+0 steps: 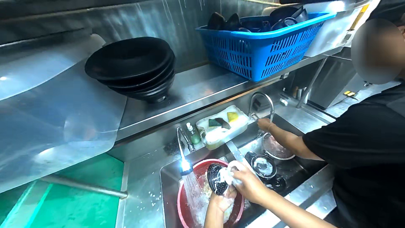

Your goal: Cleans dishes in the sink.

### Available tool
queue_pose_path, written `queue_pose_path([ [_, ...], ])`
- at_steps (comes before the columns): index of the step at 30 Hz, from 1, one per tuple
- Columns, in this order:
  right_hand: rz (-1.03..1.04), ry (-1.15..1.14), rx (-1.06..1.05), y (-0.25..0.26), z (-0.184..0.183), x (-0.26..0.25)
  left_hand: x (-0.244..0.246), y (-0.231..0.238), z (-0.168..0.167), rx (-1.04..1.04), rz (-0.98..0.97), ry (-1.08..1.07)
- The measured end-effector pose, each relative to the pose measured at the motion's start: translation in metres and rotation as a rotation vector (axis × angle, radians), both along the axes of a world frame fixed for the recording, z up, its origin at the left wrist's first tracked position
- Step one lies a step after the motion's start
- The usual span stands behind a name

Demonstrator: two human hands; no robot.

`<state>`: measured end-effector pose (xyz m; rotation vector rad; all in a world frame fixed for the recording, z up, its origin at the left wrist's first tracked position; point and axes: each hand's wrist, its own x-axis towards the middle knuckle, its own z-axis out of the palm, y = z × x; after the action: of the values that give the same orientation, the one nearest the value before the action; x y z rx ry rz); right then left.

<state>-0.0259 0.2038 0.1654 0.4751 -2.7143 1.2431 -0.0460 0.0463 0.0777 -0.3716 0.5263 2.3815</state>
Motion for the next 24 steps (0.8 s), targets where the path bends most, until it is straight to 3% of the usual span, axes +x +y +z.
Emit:
queue_pose_path([
  [4, -0.152, 0.011, 0.099, -0.001, -0.001, -0.003, -0.006, -0.006, 0.003, 0.032, -0.122, 0.152],
  [7, -0.016, -0.135, 0.099, 0.004, 0.002, -0.004, -0.012, -0.01, 0.002, -0.061, -0.039, 0.129],
  [9, 0.023, -0.274, -0.099, 0.014, 0.01, -0.007, -0.011, -0.004, 0.007, -0.14, 0.05, 0.063],
  [12, -0.225, -0.424, -0.529, 0.023, 0.013, -0.011, -0.014, 0.014, 0.019, -0.504, 0.162, 0.12],
  [14, -0.368, -0.371, -0.649, 0.025, 0.014, -0.014, -0.021, 0.017, 0.016, -0.639, 0.189, 0.189],
  [17, -0.42, -0.209, -0.471, 0.019, 0.013, -0.011, -0.017, 0.021, 0.012, -0.724, 0.209, 0.237],
  [20, -0.423, -0.097, -0.271, 0.007, -0.005, -0.015, -0.008, 0.03, 0.016, -0.548, 0.215, 0.304],
  [24, -0.21, -0.154, -0.157, -0.01, -0.02, -0.009, -0.001, 0.043, 0.033, -0.499, 0.155, 0.351],
])
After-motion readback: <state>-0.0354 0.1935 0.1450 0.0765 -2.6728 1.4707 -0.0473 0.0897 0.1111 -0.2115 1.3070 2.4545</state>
